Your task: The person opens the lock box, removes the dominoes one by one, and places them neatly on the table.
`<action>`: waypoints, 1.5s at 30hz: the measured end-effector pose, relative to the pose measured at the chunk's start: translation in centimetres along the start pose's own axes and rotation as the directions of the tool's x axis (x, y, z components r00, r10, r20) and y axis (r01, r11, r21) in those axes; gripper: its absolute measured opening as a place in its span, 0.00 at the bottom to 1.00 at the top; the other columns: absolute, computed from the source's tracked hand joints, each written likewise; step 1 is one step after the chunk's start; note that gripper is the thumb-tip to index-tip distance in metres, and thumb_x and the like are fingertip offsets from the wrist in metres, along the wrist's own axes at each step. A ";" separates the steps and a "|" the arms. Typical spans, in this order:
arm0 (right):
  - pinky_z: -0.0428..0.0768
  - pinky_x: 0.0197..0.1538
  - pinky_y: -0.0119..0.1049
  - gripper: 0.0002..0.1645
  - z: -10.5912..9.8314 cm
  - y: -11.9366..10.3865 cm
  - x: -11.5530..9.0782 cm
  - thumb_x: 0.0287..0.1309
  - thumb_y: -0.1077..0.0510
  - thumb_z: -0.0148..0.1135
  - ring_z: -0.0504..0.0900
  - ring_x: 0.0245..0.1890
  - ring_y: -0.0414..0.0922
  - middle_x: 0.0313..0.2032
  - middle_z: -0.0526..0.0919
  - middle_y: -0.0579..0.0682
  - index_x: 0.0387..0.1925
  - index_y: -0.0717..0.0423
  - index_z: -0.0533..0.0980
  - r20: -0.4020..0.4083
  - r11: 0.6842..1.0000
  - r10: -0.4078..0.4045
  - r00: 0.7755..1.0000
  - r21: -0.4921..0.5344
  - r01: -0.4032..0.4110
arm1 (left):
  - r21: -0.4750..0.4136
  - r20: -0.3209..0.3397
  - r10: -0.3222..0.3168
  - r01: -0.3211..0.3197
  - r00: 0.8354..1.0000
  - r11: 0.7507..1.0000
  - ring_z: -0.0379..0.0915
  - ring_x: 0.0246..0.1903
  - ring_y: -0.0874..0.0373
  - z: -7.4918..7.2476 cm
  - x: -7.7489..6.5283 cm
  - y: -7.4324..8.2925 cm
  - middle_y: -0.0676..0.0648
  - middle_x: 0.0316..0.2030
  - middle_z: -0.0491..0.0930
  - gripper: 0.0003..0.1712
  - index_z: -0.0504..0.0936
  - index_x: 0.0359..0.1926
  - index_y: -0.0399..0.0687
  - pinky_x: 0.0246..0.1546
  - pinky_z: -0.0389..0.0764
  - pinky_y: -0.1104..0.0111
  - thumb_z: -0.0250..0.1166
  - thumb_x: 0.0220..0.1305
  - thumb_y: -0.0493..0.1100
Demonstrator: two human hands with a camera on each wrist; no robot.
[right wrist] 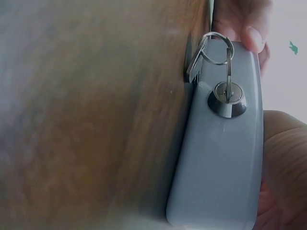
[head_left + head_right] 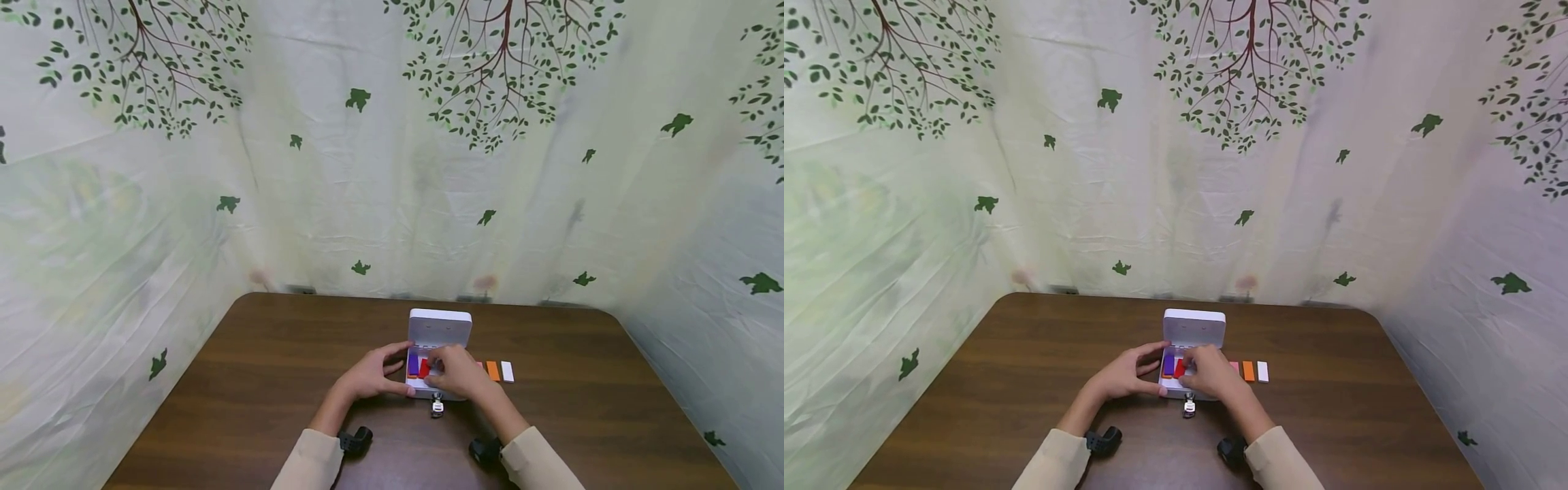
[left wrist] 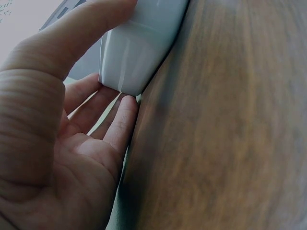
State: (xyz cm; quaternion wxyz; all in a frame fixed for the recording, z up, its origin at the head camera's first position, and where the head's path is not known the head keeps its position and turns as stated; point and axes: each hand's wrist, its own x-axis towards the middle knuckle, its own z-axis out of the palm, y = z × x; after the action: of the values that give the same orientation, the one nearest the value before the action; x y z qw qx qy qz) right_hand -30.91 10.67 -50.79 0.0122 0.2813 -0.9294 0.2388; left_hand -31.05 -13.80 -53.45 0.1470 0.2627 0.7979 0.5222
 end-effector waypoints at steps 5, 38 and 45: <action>0.79 0.34 0.32 0.12 -0.1 0.2 -0.2 0.51 0.57 0.79 0.75 0.29 0.39 0.31 0.85 0.46 0.37 0.56 0.86 -0.015 1.000 -0.019 1.000 0.006 0.019 | -0.006 0.009 0.001 -0.001 1.000 1.000 0.63 0.75 0.48 0.1 0.0 0.1 0.48 0.78 0.61 0.54 0.62 0.78 0.53 0.70 0.74 0.62 0.81 0.55 0.50; 0.88 0.43 0.40 0.14 -2.7 1.8 -2.3 0.50 0.59 0.78 0.84 0.36 0.44 0.36 0.88 0.48 0.40 0.57 0.86 -0.097 0.991 -0.108 0.989 0.067 0.114 | -0.006 -0.003 -0.007 0.007 1.000 1.000 0.62 0.75 0.48 0.0 0.0 0.2 0.49 0.78 0.60 0.56 0.62 0.78 0.53 0.70 0.73 0.61 0.82 0.53 0.50; 0.89 0.43 0.36 0.13 -3.5 2.3 -2.9 0.51 0.60 0.76 0.84 0.36 0.41 0.37 0.88 0.44 0.40 0.54 0.86 -0.102 0.992 -0.091 0.991 0.075 0.099 | 0.006 -0.005 -0.008 0.008 1.000 1.000 0.61 0.76 0.49 0.0 0.0 0.1 0.48 0.78 0.60 0.56 0.62 0.78 0.54 0.71 0.73 0.61 0.82 0.53 0.50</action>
State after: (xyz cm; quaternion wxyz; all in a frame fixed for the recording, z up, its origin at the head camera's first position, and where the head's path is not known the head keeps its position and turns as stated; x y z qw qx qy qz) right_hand -30.10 15.39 -49.17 0.0584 0.3135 -0.9028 0.2885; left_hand -31.04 -13.73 -53.37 0.1461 0.2588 0.8010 0.5197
